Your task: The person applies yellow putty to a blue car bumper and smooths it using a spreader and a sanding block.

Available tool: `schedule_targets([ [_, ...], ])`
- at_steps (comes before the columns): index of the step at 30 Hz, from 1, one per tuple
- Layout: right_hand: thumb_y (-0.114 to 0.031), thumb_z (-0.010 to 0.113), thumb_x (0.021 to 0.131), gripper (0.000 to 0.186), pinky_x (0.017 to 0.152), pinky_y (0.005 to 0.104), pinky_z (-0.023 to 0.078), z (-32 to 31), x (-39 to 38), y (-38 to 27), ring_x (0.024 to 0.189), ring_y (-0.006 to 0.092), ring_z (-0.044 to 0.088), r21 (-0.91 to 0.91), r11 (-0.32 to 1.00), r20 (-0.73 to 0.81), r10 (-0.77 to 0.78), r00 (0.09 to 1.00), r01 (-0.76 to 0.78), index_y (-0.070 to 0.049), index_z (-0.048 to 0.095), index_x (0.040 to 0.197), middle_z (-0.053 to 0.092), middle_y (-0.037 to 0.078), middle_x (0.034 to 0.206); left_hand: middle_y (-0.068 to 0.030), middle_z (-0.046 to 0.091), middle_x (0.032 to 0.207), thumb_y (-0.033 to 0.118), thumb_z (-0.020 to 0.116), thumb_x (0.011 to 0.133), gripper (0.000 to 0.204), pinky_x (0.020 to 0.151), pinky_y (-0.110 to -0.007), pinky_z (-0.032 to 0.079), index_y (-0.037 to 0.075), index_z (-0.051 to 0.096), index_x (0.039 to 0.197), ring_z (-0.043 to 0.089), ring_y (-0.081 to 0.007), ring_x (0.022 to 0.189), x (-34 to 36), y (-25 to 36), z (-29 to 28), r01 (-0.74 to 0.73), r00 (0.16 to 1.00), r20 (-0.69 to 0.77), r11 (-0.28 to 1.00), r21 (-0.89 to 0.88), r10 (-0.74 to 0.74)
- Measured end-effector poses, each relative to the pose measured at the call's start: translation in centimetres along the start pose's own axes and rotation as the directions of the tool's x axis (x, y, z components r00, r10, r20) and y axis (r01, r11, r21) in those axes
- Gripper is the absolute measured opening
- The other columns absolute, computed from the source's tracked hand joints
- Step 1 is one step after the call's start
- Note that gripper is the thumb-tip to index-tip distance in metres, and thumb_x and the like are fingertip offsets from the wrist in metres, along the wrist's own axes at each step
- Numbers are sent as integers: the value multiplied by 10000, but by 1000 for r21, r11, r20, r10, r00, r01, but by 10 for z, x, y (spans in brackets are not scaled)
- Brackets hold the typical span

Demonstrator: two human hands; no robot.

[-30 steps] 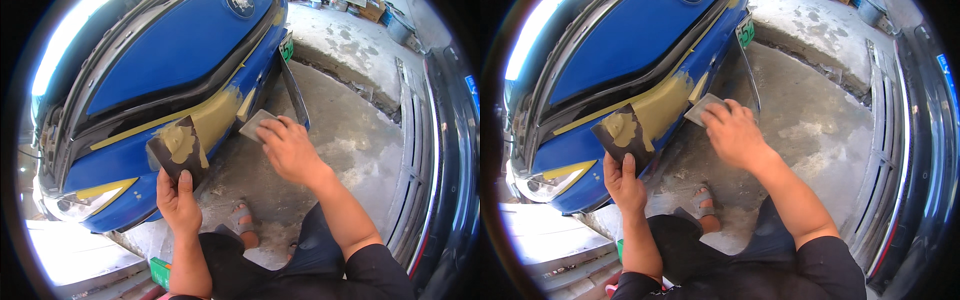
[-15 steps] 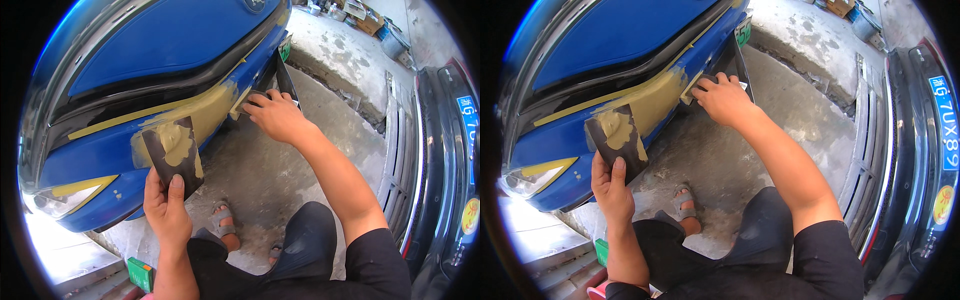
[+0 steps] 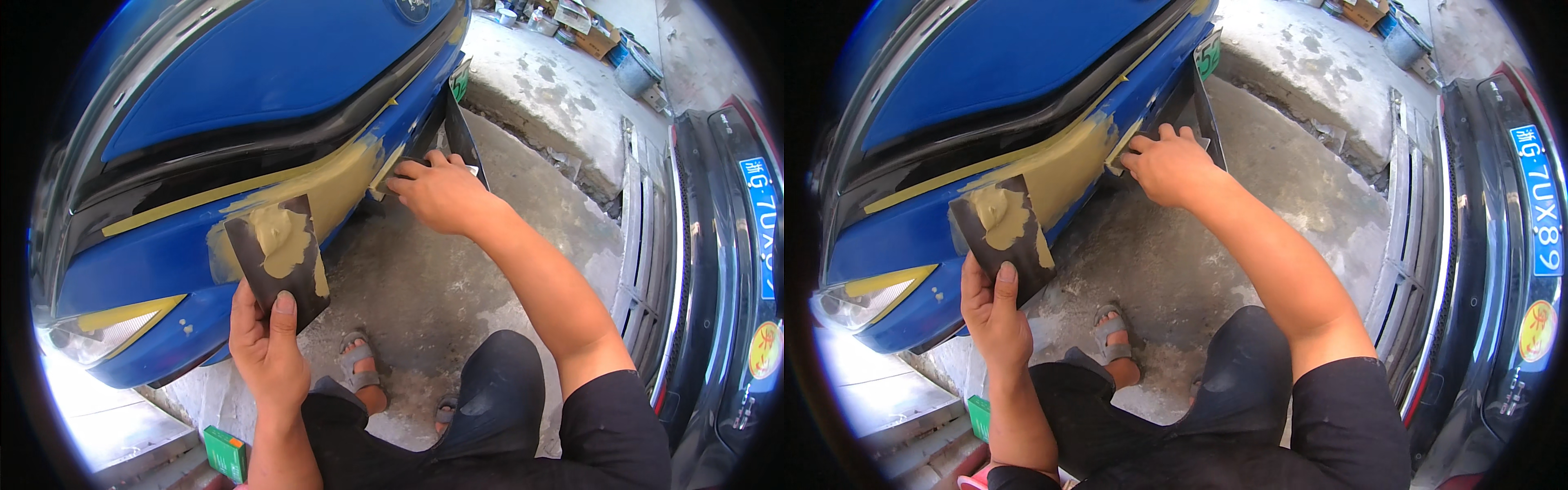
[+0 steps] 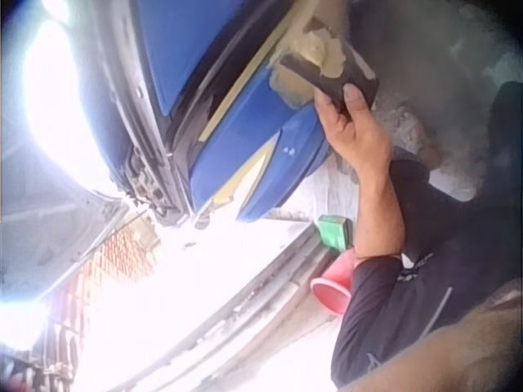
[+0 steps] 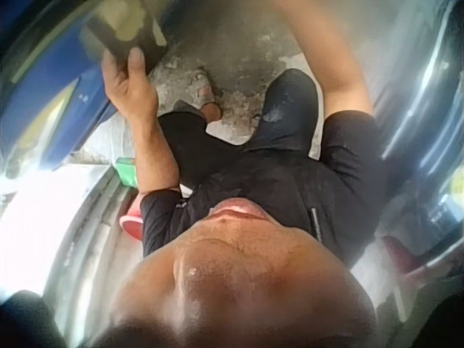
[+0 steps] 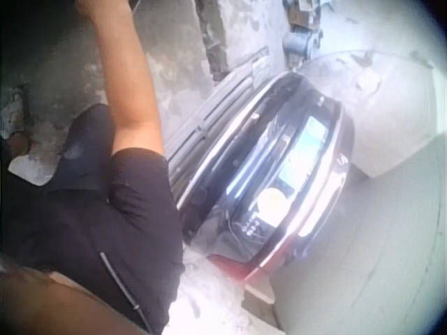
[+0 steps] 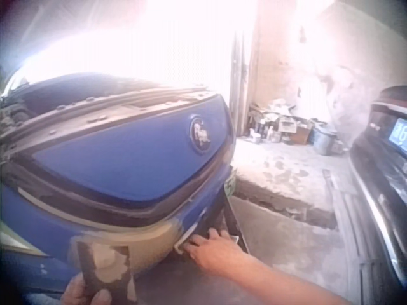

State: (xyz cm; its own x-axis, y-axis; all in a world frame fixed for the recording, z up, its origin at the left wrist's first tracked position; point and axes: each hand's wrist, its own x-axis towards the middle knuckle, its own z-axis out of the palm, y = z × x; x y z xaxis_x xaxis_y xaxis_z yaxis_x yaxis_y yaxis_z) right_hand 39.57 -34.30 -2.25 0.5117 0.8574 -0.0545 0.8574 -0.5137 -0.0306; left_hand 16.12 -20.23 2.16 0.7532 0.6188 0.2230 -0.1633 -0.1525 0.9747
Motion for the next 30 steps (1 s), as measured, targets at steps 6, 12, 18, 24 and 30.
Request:
schedule_targets([
  [6, -234, 491, 939, 306, 912, 439, 401, 3, 3, 18, 1083, 315, 499, 16, 1000, -87, 2, 996, 0, -200, 596, 1225, 548, 11, 1234, -89, 595, 1157, 34, 530, 933, 369, 935, -269, 412, -45, 467, 1289, 557, -135, 1032, 0, 1, -1, 11, 1000, -7, 1000, -13, -12],
  [12, -242, 494, 940, 310, 912, 432, 395, 14, 8, 25, 1088, 315, 496, 28, 999, -115, -15, 993, 19, -197, 594, 1230, 543, 8, 1252, -101, 569, 1226, 33, 528, 935, 402, 990, -280, 382, -39, 438, 1320, 530, -151, 1115, 1, -1, -5, 30, 999, 36, 999, -12, -29],
  [18, -240, 498, 935, 313, 910, 432, 393, 4, 8, 32, 1093, 319, 493, 25, 1000, -69, 9, 998, -7, -191, 602, 1226, 545, 3, 1257, -100, 569, 1225, 32, 526, 935, 408, 986, -278, 383, -39, 434, 1325, 530, -150, 1111, 1, 0, -7, 42, 999, 28, 999, -27, -41],
  [24, -232, 495, 933, 322, 910, 433, 396, 15, 17, 41, 1107, 323, 486, 25, 1000, -97, -1, 995, 3, -192, 598, 1235, 547, 5, 1247, -87, 595, 1157, 39, 530, 938, 369, 936, -269, 410, -37, 465, 1294, 556, -133, 1027, 1, 1, 1, 14, 1000, 9, 1000, -12, -14],
  [30, -229, 497, 931, 323, 923, 445, 394, 9, 11, 47, 1118, 328, 480, 20, 1000, -104, -2, 995, 4, -187, 595, 1236, 540, 10, 1259, -85, 596, 1154, 39, 534, 937, 367, 932, -267, 411, -35, 468, 1291, 556, -130, 1026, 1, 2, -1, 14, 1000, -4, 1000, -14, -14],
])
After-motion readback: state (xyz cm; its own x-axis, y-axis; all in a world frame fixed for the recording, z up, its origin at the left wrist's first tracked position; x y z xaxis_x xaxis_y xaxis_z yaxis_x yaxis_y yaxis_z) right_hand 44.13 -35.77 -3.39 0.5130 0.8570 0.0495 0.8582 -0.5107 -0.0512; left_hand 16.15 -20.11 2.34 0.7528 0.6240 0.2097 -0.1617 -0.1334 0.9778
